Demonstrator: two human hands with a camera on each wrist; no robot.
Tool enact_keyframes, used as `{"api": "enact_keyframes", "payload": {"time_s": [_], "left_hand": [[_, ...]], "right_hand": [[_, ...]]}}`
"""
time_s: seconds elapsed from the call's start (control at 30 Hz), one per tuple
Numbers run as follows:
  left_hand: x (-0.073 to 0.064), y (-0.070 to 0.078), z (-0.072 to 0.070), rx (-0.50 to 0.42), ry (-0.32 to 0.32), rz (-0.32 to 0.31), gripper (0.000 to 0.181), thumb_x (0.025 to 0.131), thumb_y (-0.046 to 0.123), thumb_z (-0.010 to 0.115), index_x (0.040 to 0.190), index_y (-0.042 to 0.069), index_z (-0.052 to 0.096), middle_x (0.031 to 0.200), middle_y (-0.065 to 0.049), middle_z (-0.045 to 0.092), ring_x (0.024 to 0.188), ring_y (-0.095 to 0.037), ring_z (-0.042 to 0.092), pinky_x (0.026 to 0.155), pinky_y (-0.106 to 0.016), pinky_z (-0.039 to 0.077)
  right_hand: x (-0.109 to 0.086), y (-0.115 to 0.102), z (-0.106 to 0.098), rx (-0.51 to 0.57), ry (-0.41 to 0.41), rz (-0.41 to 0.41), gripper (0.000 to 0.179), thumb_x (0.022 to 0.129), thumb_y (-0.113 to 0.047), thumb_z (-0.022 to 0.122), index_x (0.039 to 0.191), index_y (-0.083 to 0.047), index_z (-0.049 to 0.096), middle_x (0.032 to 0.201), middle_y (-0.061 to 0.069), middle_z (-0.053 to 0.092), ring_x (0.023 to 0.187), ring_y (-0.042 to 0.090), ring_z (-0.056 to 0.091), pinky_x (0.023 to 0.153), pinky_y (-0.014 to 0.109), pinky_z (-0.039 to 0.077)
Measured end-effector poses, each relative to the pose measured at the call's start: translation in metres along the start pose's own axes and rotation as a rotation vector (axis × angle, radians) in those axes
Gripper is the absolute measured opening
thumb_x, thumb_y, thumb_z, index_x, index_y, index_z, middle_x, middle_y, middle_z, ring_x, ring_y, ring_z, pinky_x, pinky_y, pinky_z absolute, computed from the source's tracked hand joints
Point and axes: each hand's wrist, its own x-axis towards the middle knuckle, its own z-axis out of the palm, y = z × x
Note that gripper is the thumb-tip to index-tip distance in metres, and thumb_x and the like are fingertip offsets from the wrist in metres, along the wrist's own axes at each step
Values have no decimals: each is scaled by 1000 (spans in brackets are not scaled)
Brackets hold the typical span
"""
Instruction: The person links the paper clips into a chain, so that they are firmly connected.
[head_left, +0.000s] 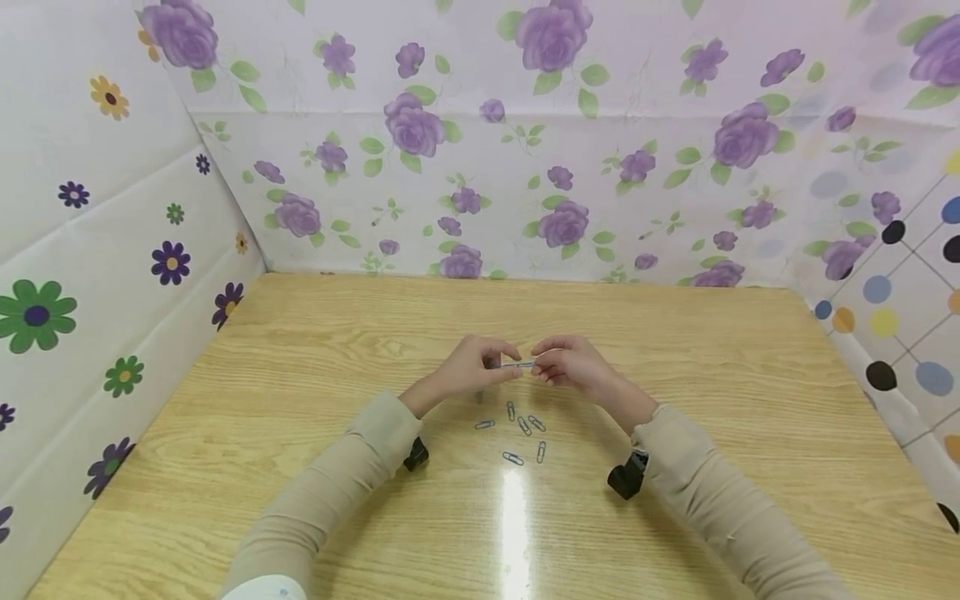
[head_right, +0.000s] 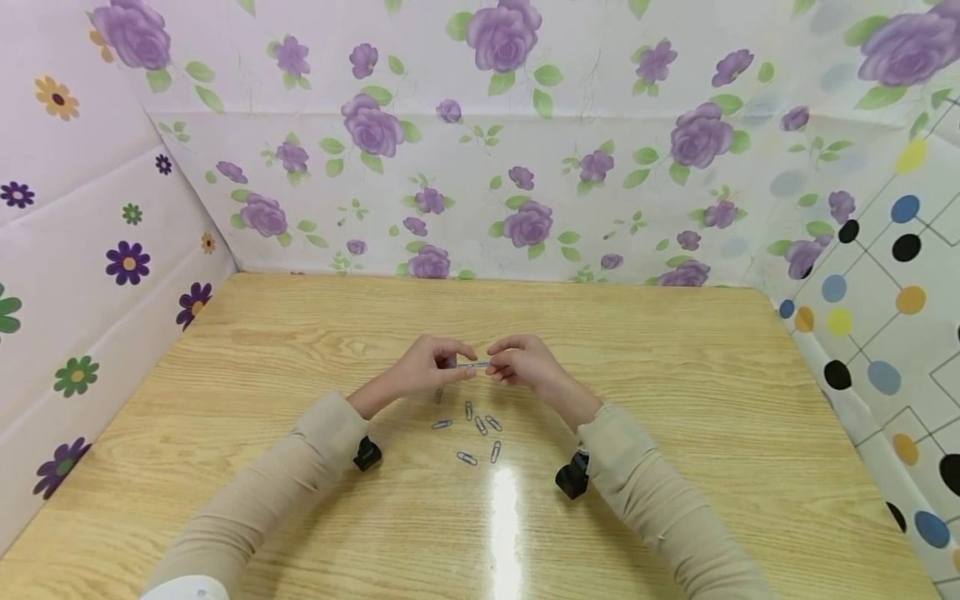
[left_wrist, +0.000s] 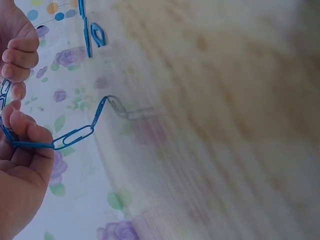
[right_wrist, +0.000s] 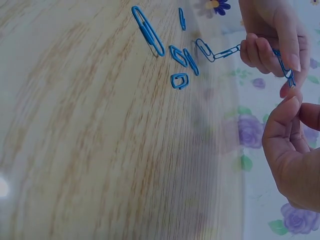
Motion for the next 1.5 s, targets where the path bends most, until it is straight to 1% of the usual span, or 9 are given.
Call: {"api": "enact_keyframes", "payload": {"time_s": [0.13, 0.43, 0.6, 0.87, 1.0, 1.13, 1.23, 1.4, 1.5], "left_hand": [[0, 0, 1, 24, 31, 28, 12, 87, 10, 61, 92, 2, 68, 51, 2, 47, 44, -5, 36, 44, -19, 32], [0, -1, 3, -11, 47, 29, 15, 90, 5, 55, 92, -5, 66, 56, 0, 51, 46, -5, 39, 44, -19, 33], [0, -1, 2, -24, 56, -2, 15, 90, 6, 54, 93, -5, 64, 58, -8, 54, 48, -8, 42, 45, -19, 34], [-3, -4, -1, -94, 54, -93, 18, 93, 8, 51, 96, -7, 62, 56, -2, 51, 46, -10, 43, 43, -20, 35], [-3, 0, -2, -129, 51, -153, 19, 93, 9, 51, 95, -7, 61, 59, -12, 54, 49, -19, 47, 45, -20, 37], [-5, 18, -8, -174, 37, -194, 18, 93, 6, 50, 93, -8, 61, 65, -23, 55, 58, -38, 51, 49, -23, 41], [-6, 30, -12, -210, 31, -216, 17, 93, 4, 48, 91, -8, 60, 64, -23, 53, 63, -45, 50, 52, -30, 45], [-4, 14, -9, -269, 35, -242, 19, 94, 6, 48, 92, -9, 59, 65, -22, 53, 67, -47, 52, 63, -50, 48], [-3, 1, -6, -273, 31, -251, 22, 94, 10, 49, 93, -10, 59, 65, -19, 54, 67, -43, 55, 66, -52, 49]], "right_hand": [[-1, -1, 2, 5, -11, -1, 35, 90, -3, 49, 119, 15, 44, 73, 5, 62, 63, 14, 57, 61, 25, 50], [-2, -1, 1, 2, -21, -2, 34, 92, -6, 48, 119, 15, 43, 73, 4, 62, 66, 14, 58, 60, 23, 50], [-5, -1, -4, -26, 2, 13, 32, 91, -4, 49, 116, 15, 46, 73, 7, 60, 62, 13, 56, 58, 22, 48], [-6, 15, -11, -194, -26, 28, 27, 85, -4, 59, 108, 11, 56, 74, 13, 60, 57, 14, 51, 53, 25, 44], [-10, 23, -12, -308, -79, -19, 25, 82, -4, 62, 103, 8, 60, 64, 7, 55, 55, 13, 47, 52, 26, 41], [-14, 29, -10, -396, -160, -63, 26, 77, 0, 65, 102, 6, 61, 59, 2, 50, 50, 11, 41, 47, 23, 35], [-17, 33, -8, -436, -210, -85, 30, 73, 1, 69, 102, 5, 62, 59, 0, 49, 49, 9, 38, 45, 21, 31], [-18, 38, -6, -455, -229, -100, 34, 69, 1, 73, 102, 4, 64, 59, 2, 47, 49, 10, 37, 46, 20, 31], [-17, 40, -5, -465, -227, -110, 34, 69, 1, 73, 102, 3, 66, 58, 1, 45, 49, 10, 36, 46, 20, 31]]}}
